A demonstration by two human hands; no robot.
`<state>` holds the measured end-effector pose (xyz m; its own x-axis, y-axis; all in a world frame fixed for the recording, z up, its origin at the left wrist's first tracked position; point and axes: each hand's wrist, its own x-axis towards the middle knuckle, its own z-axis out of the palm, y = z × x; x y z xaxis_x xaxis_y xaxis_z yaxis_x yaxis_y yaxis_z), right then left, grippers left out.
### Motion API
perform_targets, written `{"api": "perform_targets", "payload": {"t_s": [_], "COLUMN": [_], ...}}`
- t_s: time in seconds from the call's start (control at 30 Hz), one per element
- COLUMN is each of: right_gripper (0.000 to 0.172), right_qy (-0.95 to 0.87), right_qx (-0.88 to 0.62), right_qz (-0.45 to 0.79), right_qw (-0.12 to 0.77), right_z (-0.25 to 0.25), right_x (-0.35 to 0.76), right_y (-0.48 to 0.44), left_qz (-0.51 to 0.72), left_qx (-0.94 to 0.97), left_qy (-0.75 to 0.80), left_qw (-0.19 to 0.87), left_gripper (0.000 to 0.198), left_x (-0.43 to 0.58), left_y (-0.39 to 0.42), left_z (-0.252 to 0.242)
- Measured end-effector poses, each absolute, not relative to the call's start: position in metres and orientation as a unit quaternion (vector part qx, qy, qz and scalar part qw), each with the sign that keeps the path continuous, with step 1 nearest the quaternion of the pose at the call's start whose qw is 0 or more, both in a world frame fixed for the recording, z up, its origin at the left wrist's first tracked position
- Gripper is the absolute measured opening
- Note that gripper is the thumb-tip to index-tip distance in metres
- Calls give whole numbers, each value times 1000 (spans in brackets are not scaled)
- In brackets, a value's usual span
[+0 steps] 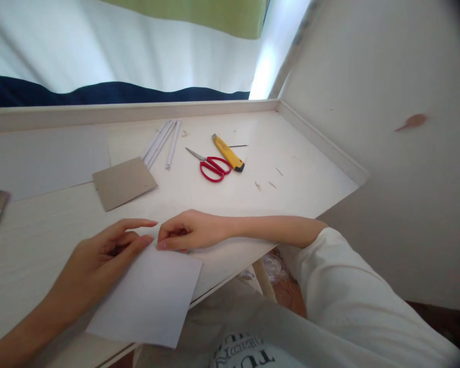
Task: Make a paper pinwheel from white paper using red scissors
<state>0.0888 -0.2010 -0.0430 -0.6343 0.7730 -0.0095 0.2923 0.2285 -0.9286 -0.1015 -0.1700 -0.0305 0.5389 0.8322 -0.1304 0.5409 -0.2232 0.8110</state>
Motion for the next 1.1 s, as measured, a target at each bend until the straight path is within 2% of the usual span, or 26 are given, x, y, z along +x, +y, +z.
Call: {"api": "perform_targets", "payload": {"t_s": [0.1, 0.23, 0.37, 0.5, 0.63, 0.87, 1.1], "right_gripper": [14, 15, 17, 17, 20, 14, 16], "right_qy": [-754, -763, -768, -773, -774, -780, -778], "right_qx": [-378, -414, -420, -413, -413, -448, -476], "right_qz": [472, 417, 411, 415, 416, 354, 307], "right_qw": [259, 270, 254, 244, 239, 255, 272], "right_z": [-40, -38, -39, -39, -38, -35, -36], "right_x": [89, 95, 99, 100, 106, 110, 108], "right_y": [-201, -196, -192, -189, -181, -179, -182], "left_qz": [126, 88, 106, 141, 202, 137, 95], "left_qx": [763, 773, 784, 761, 740, 753, 836], "left_qy": [444, 421, 417, 432, 471, 450, 471], "left_qw": [453, 467, 447, 463, 436, 461, 265], "left_gripper": [39, 31, 35, 33, 29, 33, 32], "left_x": [-102, -106, -107, -107, -109, -104, -104], "left_y": [-167, -162, -164, -166, -161, -158, -160], "left_z": [-32, -35, -33, -32, -35, -34, -32]}}
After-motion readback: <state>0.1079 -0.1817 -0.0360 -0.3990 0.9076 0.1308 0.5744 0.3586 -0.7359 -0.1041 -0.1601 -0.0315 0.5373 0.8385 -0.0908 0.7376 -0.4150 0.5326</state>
